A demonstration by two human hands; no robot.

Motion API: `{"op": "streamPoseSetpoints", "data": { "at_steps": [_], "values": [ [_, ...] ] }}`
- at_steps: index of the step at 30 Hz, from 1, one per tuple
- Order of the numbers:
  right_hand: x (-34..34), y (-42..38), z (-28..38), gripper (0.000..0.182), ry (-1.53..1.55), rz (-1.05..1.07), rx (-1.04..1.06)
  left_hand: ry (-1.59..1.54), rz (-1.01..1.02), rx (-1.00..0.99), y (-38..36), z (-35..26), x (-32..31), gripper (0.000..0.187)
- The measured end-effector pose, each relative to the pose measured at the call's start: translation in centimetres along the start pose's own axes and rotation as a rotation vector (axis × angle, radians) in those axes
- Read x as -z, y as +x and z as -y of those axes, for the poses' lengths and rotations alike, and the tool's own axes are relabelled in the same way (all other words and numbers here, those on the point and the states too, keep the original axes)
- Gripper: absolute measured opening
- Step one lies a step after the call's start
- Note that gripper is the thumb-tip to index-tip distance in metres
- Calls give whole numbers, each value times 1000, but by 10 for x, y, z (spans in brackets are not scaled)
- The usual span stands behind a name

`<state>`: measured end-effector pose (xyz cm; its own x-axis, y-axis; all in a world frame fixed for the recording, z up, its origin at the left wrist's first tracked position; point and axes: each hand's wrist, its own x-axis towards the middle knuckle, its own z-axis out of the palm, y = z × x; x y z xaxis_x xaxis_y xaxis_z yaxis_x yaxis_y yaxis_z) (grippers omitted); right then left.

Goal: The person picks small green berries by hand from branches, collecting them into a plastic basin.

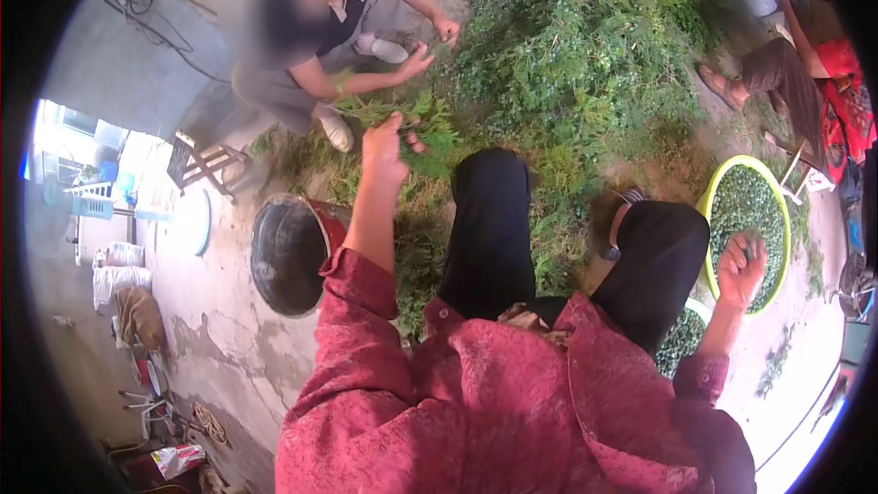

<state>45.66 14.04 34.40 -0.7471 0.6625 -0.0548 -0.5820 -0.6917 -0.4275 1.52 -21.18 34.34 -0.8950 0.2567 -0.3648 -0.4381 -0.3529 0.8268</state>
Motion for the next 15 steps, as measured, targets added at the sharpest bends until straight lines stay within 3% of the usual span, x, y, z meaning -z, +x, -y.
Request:
{"op": "streamPoseSetpoints", "data": {
  "at_steps": [1, 4, 5, 6, 7, 8, 9, 10, 12, 13, 15],
  "values": [
    [13, -18, 16, 23, -27, -26, 54, -10, 1, 3, -8, 1, 15, 11],
    [49, -66, 42, 19, -52, -284, 110, 675, -74, -87, -11, 34, 77, 18],
    [61, -92, 54, 18, -22, -417, 119, 1082, -154, -116, -25, 43, 80, 24],
    [61, -111, 56, 17, -99, -457, 151, 1340, -9, -353, -5, 74, 124, 30],
    [58, -121, 50, 16, -167, -506, 178, 1387, 49, -62, 5, 94, 156, 32],
    [72, -134, 53, 16, -205, -520, 194, 1395, 277, -424, 16, 128, 201, 34],
    [82, -148, 56, 16, -238, -538, 192, 1319, 316, -297, -9, 132, 202, 30],
    [68, -158, 50, 16, -398, -703, 253, 843, 258, 214, 3, 150, 236, 25],
    [54, -174, 44, 15, -708, -959, 280, 937, 271, 267, -9, 149, 222, 22],
    [63, -188, 45, 15, -696, -997, 300, 1009, 229, 297, -21, 141, 208, 20],
    [80, -208, 43, 14, -1081, -1104, 86, 1151, 116, 354, -41, 122, 183, 17]
  ]
}}
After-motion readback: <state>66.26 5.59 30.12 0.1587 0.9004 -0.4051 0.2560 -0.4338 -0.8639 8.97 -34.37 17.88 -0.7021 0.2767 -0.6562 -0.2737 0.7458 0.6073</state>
